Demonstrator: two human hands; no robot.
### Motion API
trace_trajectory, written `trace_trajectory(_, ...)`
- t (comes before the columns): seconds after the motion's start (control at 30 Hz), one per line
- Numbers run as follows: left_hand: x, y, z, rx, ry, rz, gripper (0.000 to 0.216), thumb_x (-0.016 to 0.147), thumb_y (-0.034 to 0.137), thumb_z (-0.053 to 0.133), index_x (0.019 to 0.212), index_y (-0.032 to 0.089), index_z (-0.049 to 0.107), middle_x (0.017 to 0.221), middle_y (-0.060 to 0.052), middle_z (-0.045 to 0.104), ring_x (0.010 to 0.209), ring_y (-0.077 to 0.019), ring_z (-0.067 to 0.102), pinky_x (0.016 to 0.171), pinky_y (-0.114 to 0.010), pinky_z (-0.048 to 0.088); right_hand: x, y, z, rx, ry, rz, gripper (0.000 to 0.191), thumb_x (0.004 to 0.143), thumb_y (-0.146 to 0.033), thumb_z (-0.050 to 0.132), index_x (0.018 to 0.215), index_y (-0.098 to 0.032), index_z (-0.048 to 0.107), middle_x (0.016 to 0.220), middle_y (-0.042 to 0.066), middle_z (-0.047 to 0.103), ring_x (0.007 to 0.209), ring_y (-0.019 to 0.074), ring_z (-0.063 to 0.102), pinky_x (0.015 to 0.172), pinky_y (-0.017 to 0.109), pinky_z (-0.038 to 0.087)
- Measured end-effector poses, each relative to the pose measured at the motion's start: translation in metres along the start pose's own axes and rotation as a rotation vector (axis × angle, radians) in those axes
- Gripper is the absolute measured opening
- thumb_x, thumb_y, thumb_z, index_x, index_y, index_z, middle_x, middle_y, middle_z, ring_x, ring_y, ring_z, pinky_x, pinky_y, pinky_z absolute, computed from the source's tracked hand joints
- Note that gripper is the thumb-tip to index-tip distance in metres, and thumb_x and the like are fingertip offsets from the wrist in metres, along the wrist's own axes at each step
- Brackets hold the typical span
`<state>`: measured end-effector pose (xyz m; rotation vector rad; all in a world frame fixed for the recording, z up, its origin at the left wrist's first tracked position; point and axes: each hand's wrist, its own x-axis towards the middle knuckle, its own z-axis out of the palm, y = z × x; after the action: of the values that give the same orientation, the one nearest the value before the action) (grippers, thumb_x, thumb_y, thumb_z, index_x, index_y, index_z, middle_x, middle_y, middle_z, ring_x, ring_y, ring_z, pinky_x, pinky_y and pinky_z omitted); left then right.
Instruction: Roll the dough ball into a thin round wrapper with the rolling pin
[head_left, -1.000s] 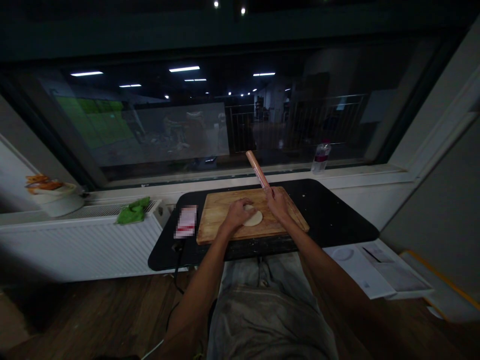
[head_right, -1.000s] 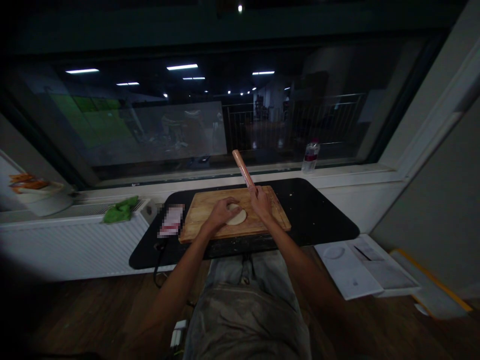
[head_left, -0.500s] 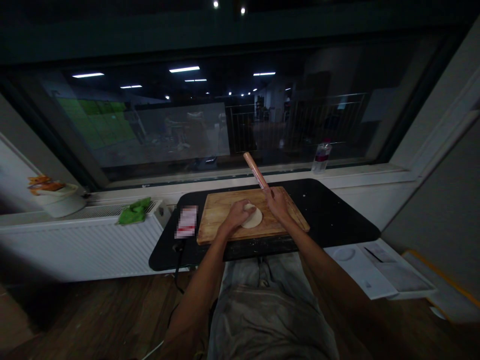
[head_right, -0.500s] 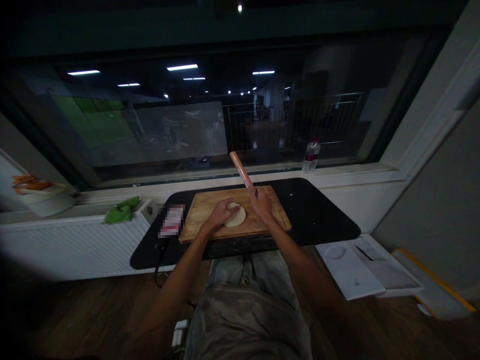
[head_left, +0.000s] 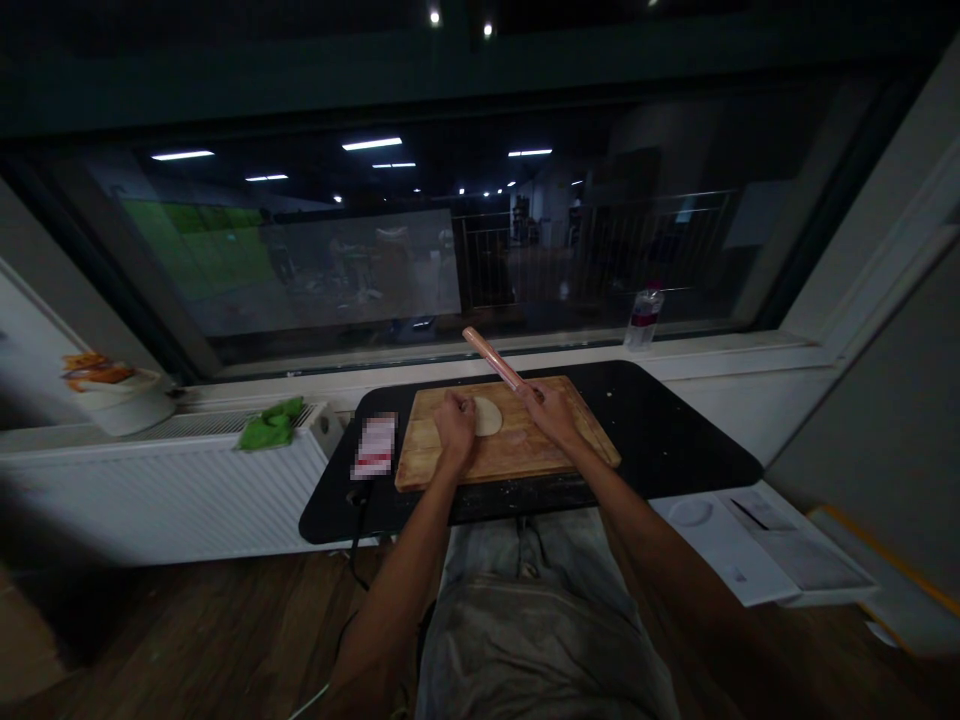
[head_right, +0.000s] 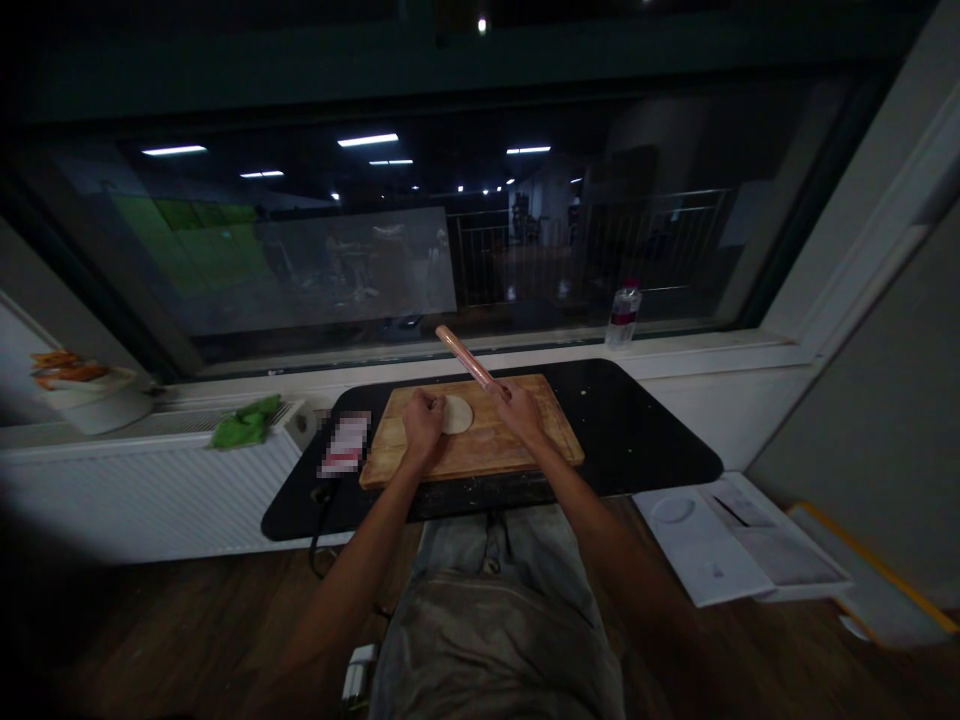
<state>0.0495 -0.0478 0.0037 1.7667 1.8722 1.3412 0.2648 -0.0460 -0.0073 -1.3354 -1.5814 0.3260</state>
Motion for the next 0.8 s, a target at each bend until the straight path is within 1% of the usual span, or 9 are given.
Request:
trace_trajectory(0.07,-0.0009,0.0004,-0.0003,0.017,0.001,0.006,0.010,0.103,0.023,0.064,0.094,0.020,0.066,0.098,-0.009,0.077,0.097,-0.0252,0.074,0.089,-0.034,0.051,-0.0001,0.0012,0.0011,0.005,-0.011,-0.001,0.047,0.107,-0.057,0.054,0.119,-0.020,0.081,0.103,0.008,0.085,0.092,0.0247,0.078,0.082,0.031,0.056)
trace_trajectory(0.17,-0.0022,0.0025,0.0006,0.047,-0.039,0.022,0.013,0.107,0.028,0.061,0.099,0.020,0.068,0.103,-0.011,0.080,0.098,-0.0260,0.076,0.087,-0.034,0.051,-0.0015,0.0016,0.0019,-0.003,-0.022,-0.009,0.044,0.107,-0.056,0.058,0.120,-0.021,0.082,0.107,0.008,0.086,0.096,0.0246,0.079,0.083,0.030,0.057)
trace_trajectory(0.27,-0.0035,0.0060,0.0018,0.106,-0.090,0.014,0.019,0.109,0.036,0.063,0.115,0.018,0.069,0.109,-0.012,0.082,0.104,-0.0285,0.078,0.087,-0.034,0.051,-0.0030,0.0013,0.0025,-0.019,-0.038,-0.018,0.044,0.107,-0.057,0.059,0.120,-0.022,0.083,0.105,0.007,0.086,0.094,0.0245,0.079,0.080,0.029,0.057)
trace_trajectory(0.37,-0.0046,0.0084,0.0025,0.162,-0.171,0.027,0.029,0.107,0.040,0.067,0.128,0.020,0.068,0.107,-0.011,0.084,0.108,-0.0295,0.079,0.088,-0.034,0.051,-0.0029,0.0020,0.0036,-0.034,-0.034,-0.021,0.044,0.107,-0.058,0.061,0.119,-0.022,0.083,0.103,0.007,0.086,0.092,0.0246,0.079,0.080,0.030,0.057)
trace_trajectory(0.43,-0.0048,0.0085,0.0028,0.179,-0.240,0.057,0.027,0.105,0.040,0.071,0.125,0.022,0.071,0.105,-0.009,0.085,0.108,-0.0289,0.079,0.087,-0.034,0.051,-0.0018,0.0031,0.0046,-0.041,-0.028,-0.026,0.043,0.107,-0.057,0.061,0.118,-0.022,0.084,0.104,0.008,0.086,0.093,0.0247,0.079,0.081,0.030,0.056)
trace_trajectory(0.53,-0.0039,0.0064,0.0030,0.181,-0.307,0.079,0.013,0.102,0.035,0.073,0.107,0.023,0.074,0.103,-0.008,0.085,0.105,-0.0277,0.079,0.084,-0.033,0.050,-0.0002,0.0039,0.0052,-0.059,-0.025,-0.012,0.043,0.108,-0.057,0.060,0.117,-0.022,0.084,0.102,0.008,0.086,0.092,0.0247,0.079,0.082,0.031,0.057)
trace_trajectory(0.6,-0.0029,0.0048,0.0025,0.165,-0.289,0.065,0.008,0.103,0.028,0.070,0.104,0.022,0.073,0.103,-0.008,0.084,0.103,-0.0261,0.079,0.083,-0.032,0.050,-0.0004,0.0026,0.0043,-0.055,-0.022,-0.012,0.043,0.108,-0.056,0.060,0.117,-0.022,0.084,0.103,0.008,0.086,0.092,0.0249,0.079,0.083,0.032,0.057)
trace_trajectory(0.67,-0.0026,0.0040,0.0013,0.153,-0.219,0.047,0.009,0.104,0.023,0.065,0.109,0.020,0.072,0.106,-0.009,0.084,0.103,-0.0250,0.079,0.084,-0.031,0.050,-0.0018,-0.0002,0.0026,-0.043,-0.019,-0.025,0.042,0.108,-0.054,0.060,0.118,-0.022,0.084,0.106,0.009,0.086,0.094,0.0253,0.079,0.084,0.032,0.057)
trace_trajectory(0.8,-0.0053,0.0075,-0.0018,0.180,-0.090,0.004,0.019,0.106,0.025,0.062,0.122,0.016,0.069,0.108,-0.014,0.082,0.108,-0.0289,0.078,0.090,-0.035,0.051,-0.0051,-0.0060,-0.0003,-0.061,-0.039,-0.023,0.041,0.108,-0.054,0.061,0.118,-0.022,0.084,0.108,0.008,0.087,0.096,0.0257,0.079,0.085,0.032,0.058)
